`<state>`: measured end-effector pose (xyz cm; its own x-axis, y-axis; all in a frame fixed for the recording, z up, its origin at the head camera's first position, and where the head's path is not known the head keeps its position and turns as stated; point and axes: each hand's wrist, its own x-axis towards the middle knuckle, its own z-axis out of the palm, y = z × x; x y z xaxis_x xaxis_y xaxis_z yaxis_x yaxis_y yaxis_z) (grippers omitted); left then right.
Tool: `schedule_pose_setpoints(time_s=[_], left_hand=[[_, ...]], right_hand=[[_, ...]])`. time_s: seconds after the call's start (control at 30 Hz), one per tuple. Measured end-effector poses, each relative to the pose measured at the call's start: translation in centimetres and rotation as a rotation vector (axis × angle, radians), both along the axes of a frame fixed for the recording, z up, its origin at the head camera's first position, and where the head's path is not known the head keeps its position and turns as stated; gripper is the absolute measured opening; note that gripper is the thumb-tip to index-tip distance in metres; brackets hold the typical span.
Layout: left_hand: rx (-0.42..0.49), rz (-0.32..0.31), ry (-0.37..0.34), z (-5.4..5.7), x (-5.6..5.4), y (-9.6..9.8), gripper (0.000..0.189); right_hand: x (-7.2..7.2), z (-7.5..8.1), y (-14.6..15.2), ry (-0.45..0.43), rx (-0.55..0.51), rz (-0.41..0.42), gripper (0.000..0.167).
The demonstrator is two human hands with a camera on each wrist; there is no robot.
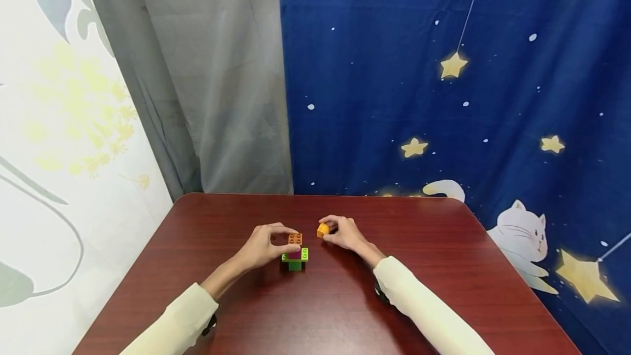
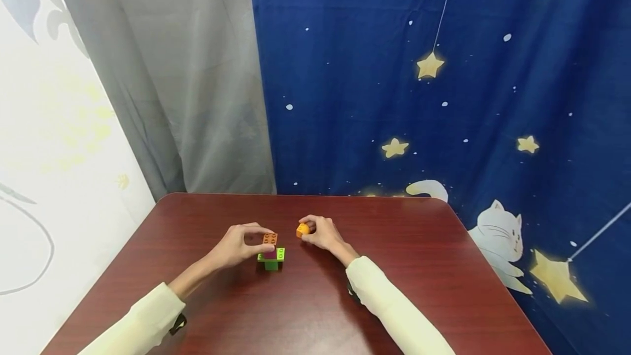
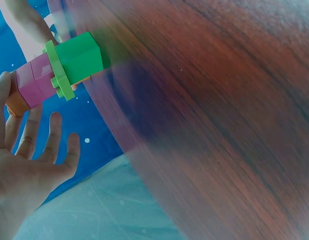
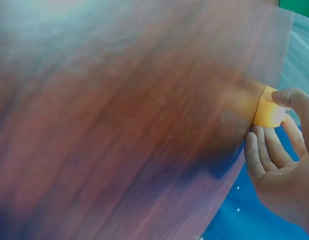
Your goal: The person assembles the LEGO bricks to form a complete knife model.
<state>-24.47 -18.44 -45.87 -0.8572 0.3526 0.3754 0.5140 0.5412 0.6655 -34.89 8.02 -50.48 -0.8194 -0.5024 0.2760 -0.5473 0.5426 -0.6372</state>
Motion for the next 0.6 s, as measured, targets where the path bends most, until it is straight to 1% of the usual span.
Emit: schedule_pose_setpoints(time_s=[0.1, 0.27, 0.6], left_hand=[[0.001, -0.001, 0.000, 0.0, 0.0, 0.0, 0.030], [0.007, 0.002, 0.004, -0.1, 0.1, 0.0, 0.030], [0.007, 0.000, -0.004, -0.1, 0.2, -0.1, 0.031]], right_hand=[[0.5, -0.1, 0.3, -0.015, 0.000, 0.022, 0.042], [1.3, -0.2, 0.6, -0.009, 0.010, 0.050, 0.042], [3.0, 0.7, 1.4, 0.000, 0.054, 0.078, 0.045]])
